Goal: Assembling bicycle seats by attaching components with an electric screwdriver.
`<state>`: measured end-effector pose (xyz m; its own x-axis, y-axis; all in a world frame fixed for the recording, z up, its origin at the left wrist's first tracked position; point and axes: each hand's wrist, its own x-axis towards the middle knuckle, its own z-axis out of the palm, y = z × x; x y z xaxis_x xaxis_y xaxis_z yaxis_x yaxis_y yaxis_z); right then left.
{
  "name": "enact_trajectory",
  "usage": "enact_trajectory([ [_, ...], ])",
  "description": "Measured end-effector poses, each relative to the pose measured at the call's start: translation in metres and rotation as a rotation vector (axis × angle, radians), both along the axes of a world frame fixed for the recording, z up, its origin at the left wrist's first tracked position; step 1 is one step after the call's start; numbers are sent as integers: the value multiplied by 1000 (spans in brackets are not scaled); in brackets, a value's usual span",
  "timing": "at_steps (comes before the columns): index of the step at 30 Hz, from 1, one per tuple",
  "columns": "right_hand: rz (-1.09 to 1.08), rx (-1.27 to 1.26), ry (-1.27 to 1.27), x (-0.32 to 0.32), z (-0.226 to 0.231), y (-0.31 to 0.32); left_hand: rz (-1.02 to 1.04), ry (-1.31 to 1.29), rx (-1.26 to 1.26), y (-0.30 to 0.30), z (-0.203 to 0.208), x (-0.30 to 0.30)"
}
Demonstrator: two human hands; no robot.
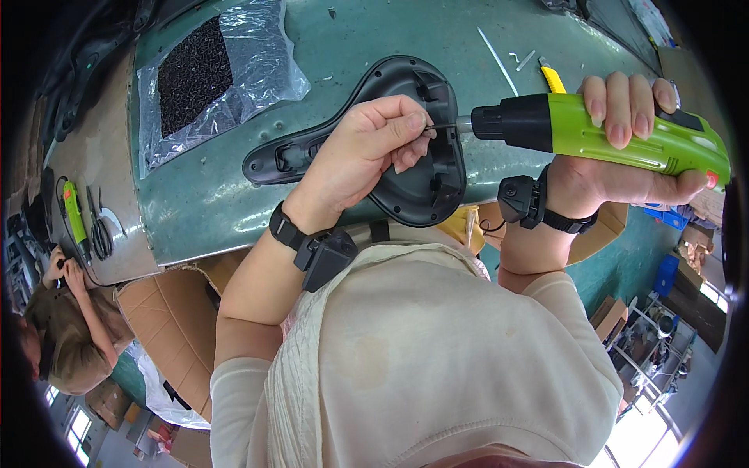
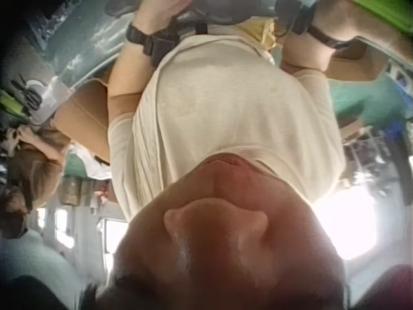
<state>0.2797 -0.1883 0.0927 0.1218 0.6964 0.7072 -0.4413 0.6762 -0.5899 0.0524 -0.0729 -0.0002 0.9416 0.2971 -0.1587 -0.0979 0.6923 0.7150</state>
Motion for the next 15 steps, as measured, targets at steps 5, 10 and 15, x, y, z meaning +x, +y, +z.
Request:
enact_trajectory([
  [5, -142, 27, -52, -26, 5, 6, 67, 42, 8, -3, 2, 0],
  [10, 8, 149, -426, -38, 17, 9, 44, 111, 19, -4, 0, -2],
  [15, -38, 88, -391, -11, 17, 23, 345, 376, 1062, 25, 24, -16],
])
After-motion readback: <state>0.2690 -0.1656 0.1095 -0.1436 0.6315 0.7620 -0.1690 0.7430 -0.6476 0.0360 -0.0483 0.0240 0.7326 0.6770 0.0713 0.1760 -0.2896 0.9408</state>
